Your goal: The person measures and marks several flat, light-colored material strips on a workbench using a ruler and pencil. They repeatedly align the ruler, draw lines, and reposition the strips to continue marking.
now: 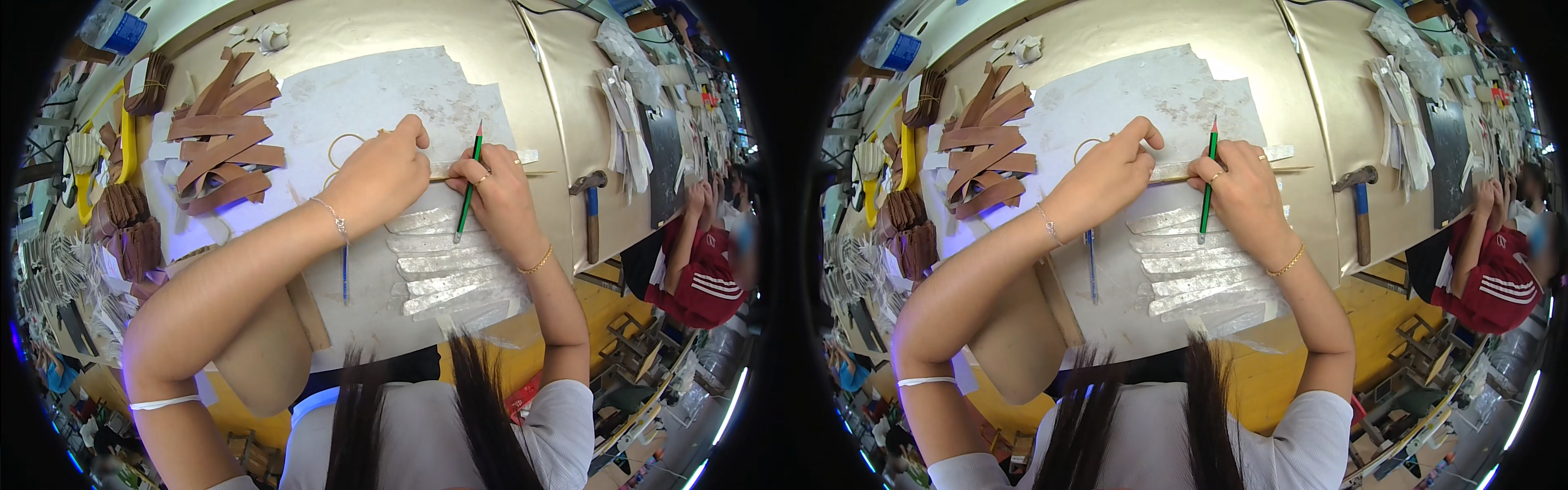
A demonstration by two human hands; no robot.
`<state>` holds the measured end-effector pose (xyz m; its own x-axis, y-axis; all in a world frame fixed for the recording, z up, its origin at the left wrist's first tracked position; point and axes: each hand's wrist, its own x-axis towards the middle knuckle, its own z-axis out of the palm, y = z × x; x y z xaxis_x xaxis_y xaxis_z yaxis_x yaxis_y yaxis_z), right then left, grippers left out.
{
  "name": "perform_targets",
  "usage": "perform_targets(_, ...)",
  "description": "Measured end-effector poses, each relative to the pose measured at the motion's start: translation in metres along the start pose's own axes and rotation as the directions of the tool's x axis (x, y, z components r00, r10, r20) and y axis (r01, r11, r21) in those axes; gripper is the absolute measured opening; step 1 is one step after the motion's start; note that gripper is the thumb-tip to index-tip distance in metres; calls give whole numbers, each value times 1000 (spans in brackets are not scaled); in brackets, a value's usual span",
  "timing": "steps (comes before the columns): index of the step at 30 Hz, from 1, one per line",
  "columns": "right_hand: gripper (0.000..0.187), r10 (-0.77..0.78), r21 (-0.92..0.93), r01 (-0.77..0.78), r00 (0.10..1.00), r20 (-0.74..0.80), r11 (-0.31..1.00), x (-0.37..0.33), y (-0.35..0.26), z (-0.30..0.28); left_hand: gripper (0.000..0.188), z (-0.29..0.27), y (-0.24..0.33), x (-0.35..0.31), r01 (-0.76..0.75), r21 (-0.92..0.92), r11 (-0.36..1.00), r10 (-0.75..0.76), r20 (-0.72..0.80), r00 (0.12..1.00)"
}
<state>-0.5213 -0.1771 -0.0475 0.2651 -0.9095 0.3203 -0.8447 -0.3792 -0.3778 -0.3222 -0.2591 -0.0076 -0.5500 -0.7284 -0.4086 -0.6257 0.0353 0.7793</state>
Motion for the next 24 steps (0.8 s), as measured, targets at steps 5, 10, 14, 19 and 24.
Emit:
perform_targets(5, 22, -22, -11, 23, 999, 32, 1000, 8, 1, 3, 29, -3, 2, 4, 60, -6, 998, -60, 34, 998)
perform_targets(10, 27, -56, -49, 59, 996, 76, 997, 7, 2, 5, 32, -3, -4, 7, 85, -82, 993, -82, 34, 996)
perform_targets(14, 25, -79, -34, 82, 994, 73, 996, 8, -2, 5, 36, -7, 5, 6, 105, -161, 981, -102, 23, 994)
perform_targets(19, 18, -145, -16, 146, 988, 57, 989, 10, -3, 3, 44, -8, 6, 7, 133, -158, 978, -131, 27, 991)
perform_targets(24, 21, -16, 103, 14, 1000, 26, 995, 12, -16, -36, 55, -8, 10, 5, 138, -109, 985, -130, 77, 989)
